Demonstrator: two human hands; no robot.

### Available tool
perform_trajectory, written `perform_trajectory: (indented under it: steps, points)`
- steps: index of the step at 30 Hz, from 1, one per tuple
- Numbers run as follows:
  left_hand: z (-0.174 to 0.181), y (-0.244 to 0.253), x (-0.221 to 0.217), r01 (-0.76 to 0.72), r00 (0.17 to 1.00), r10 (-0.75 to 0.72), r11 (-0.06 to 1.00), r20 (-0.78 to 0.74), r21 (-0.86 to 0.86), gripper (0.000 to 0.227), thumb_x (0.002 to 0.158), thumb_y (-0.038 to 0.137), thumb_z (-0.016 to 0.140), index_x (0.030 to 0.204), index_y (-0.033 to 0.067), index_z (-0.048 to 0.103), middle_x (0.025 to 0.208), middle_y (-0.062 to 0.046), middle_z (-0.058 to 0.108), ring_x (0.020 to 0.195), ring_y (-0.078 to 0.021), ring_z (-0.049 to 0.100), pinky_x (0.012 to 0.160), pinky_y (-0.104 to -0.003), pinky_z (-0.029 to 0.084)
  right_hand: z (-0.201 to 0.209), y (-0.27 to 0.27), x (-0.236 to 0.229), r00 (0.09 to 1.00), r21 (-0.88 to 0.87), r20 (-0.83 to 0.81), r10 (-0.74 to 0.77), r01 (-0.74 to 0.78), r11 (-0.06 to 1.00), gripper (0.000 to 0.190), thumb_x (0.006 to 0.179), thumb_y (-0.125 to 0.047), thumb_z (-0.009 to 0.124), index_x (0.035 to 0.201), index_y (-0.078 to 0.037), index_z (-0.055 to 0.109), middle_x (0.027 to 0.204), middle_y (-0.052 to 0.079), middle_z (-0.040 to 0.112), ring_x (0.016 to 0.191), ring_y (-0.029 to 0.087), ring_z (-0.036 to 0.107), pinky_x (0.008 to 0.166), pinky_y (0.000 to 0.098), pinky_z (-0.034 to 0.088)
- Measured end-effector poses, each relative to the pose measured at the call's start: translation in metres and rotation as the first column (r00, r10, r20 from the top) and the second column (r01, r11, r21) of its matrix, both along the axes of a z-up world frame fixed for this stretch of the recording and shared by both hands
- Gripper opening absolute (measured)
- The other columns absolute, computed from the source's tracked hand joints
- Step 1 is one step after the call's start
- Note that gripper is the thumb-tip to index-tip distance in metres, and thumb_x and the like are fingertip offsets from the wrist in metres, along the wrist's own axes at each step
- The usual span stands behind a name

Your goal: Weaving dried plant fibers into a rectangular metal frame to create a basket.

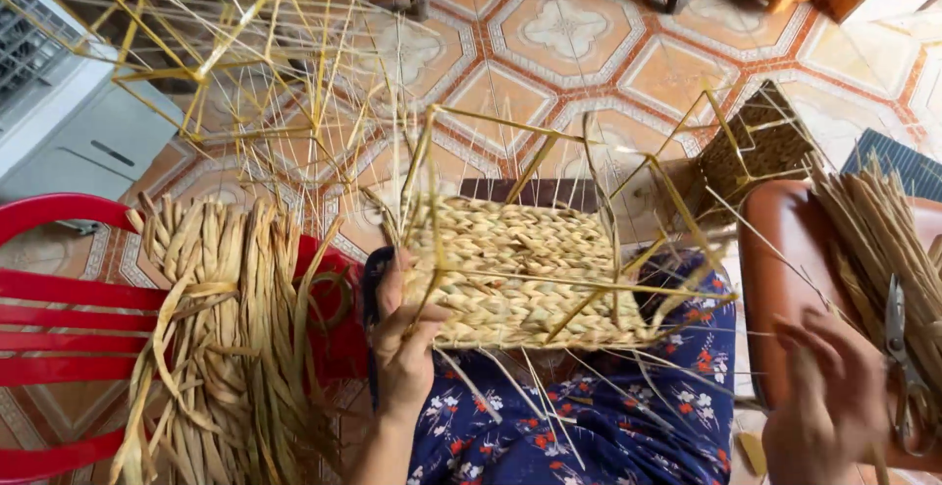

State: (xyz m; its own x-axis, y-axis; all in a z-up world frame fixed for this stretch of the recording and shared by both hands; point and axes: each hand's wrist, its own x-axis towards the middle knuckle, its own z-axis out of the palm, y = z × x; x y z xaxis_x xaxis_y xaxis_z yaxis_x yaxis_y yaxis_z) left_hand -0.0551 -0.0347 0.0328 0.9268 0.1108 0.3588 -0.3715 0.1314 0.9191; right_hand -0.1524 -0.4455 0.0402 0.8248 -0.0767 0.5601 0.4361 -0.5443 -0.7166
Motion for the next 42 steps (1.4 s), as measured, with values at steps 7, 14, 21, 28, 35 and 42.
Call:
perform_trajectory:
  steps: [7,14,21,28,35,42]
  points:
    - [-0.064,0.011,0.03,-0.121,0.993,0.12,0.992,0.006,0.044,0.016,0.09,0.004,0.063,0.08,0.0116,0.074,0.164,-0.014,0.045,0.156,-0.0337,0.036,0.129,-0.045,0.024,-0.047,-0.022,-0.023,0.888,0.516,-0.396,-0.235,0.427,0.743,0.023,0.107,-0.004,0.058,0.126,0.008,0.063,0.119,0.013,0.069,0.108,0.017,0.067,0.094,0.0289,0.055]
    - [-0.031,0.006,0.078,-0.198,0.98,0.18,0.912,-0.082,-0.359,0.03,0.082,0.002,0.058,0.108,0.0049,0.073,0.157,-0.011,0.046,0.151,-0.0296,0.038,0.126,-0.046,0.032,-0.087,-0.096,-0.085,0.553,-0.311,-0.219,-0.804,0.741,0.595,0.024,0.109,-0.011,0.07,0.131,-0.001,0.067,0.121,0.019,0.063,0.103,0.026,0.066,0.097,0.0379,0.054]
    - [-0.115,-0.001,0.085,-0.297,0.955,0.28,0.87,-0.101,-0.393,0.036,0.086,-0.007,0.055,0.119,0.002,0.066,0.153,-0.012,0.051,0.145,-0.0279,0.048,0.117,-0.039,0.044,-0.087,-0.093,-0.093,0.546,-0.484,-0.153,-0.824,0.685,0.544,0.032,0.099,-0.018,0.072,0.129,-0.007,0.066,0.125,0.015,0.063,0.121,0.03,0.06,0.105,0.0413,0.051]
    - [-0.075,0.022,0.053,-0.231,0.949,0.314,0.677,0.009,0.699,0.016,0.1,0.006,0.062,0.113,-0.0006,0.069,0.144,-0.02,0.051,0.137,-0.0321,0.052,0.108,-0.039,0.046,-0.103,-0.123,-0.111,0.41,-0.454,-0.269,-0.871,0.744,0.491,0.022,0.108,-0.016,0.067,0.129,-0.009,0.069,0.12,0.014,0.063,0.101,0.02,0.063,0.087,0.0341,0.056]
    - [-0.077,0.061,0.062,0.271,0.859,-0.007,0.855,-0.512,0.442,0.03,0.094,0.0,0.06,0.118,0.0096,0.074,0.131,-0.01,0.069,0.123,-0.023,0.061,0.101,-0.031,0.047,-0.08,-0.141,-0.069,0.545,-0.61,-0.188,-0.817,0.587,0.532,0.036,0.102,-0.022,0.071,0.132,-0.004,0.062,0.115,0.014,0.069,0.106,0.028,0.065,0.096,0.0415,0.053]
    - [-0.089,0.015,0.051,0.184,0.867,0.071,0.873,-0.493,0.451,0.029,0.099,0.003,0.048,0.114,0.0103,0.073,0.126,-0.006,0.074,0.118,-0.0181,0.07,0.099,-0.029,0.053,-0.077,-0.167,-0.058,0.395,-0.698,-0.329,-0.858,0.511,0.503,0.059,0.093,-0.021,0.079,0.146,-0.006,0.058,0.115,0.022,0.07,0.099,0.037,0.067,0.088,0.0487,0.053]
